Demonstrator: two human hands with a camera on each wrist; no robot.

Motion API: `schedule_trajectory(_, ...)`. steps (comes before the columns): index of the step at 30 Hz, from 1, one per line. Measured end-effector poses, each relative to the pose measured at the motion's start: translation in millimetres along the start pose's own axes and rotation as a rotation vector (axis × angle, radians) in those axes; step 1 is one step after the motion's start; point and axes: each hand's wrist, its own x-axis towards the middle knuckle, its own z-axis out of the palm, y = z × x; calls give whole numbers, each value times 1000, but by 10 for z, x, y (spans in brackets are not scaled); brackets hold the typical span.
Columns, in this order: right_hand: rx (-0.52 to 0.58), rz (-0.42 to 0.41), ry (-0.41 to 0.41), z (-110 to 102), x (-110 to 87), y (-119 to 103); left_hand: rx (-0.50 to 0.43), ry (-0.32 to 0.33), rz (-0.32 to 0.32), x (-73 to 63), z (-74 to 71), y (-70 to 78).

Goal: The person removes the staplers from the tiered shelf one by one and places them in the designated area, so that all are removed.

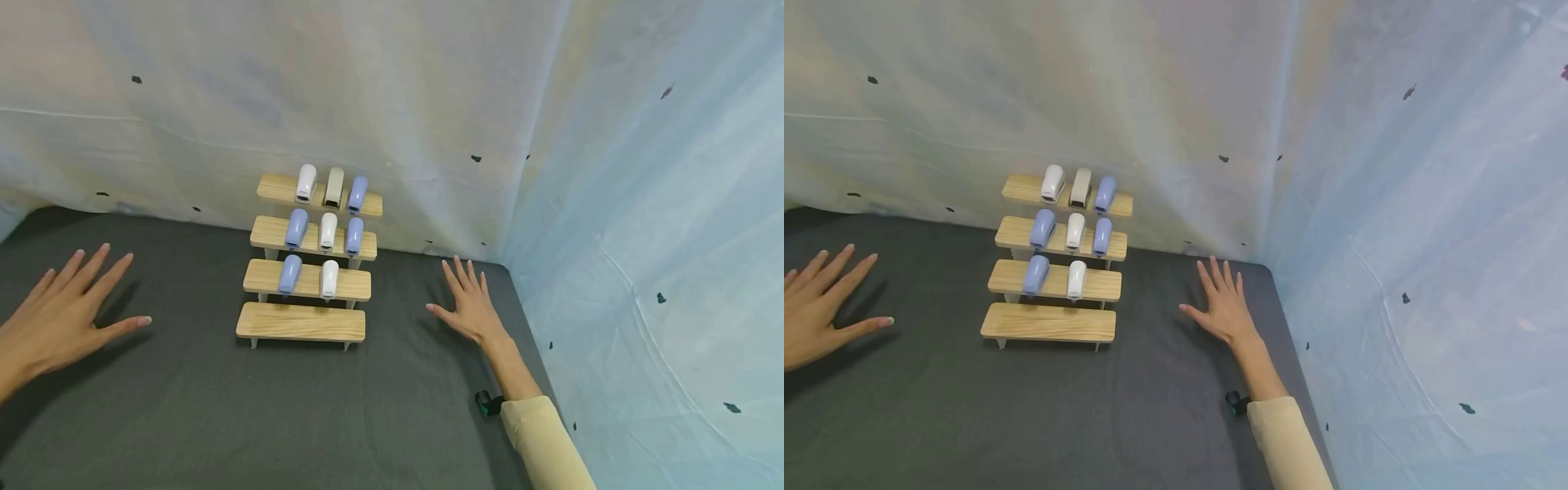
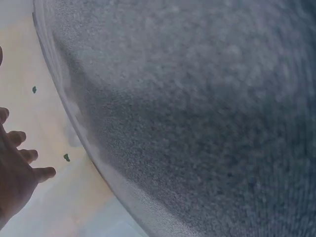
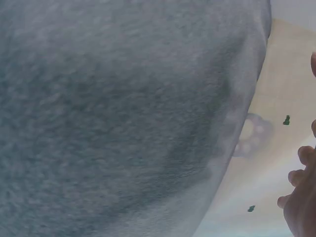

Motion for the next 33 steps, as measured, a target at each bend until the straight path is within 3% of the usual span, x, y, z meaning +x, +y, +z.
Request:
schedule_trajectory(8, 20, -35, 28, -124, 64, -96, 1, 30, 27, 8, -40, 30)
schedule_trajectory(14, 58, -75, 57, -231, 114, -165, -79, 78, 90, 52, -105, 81)
schedule_trajectory(23, 137, -117, 89, -344, 198, -295, -189, 104, 91, 114, -153, 227)
schedule_trajectory(29, 205, -131, 108, -440, 234, -383, -236, 169, 115, 191, -206, 301)
schedule_trajectory(33, 245, -170, 151, -476, 267, -429, -289, 166, 88, 242, -241, 374)
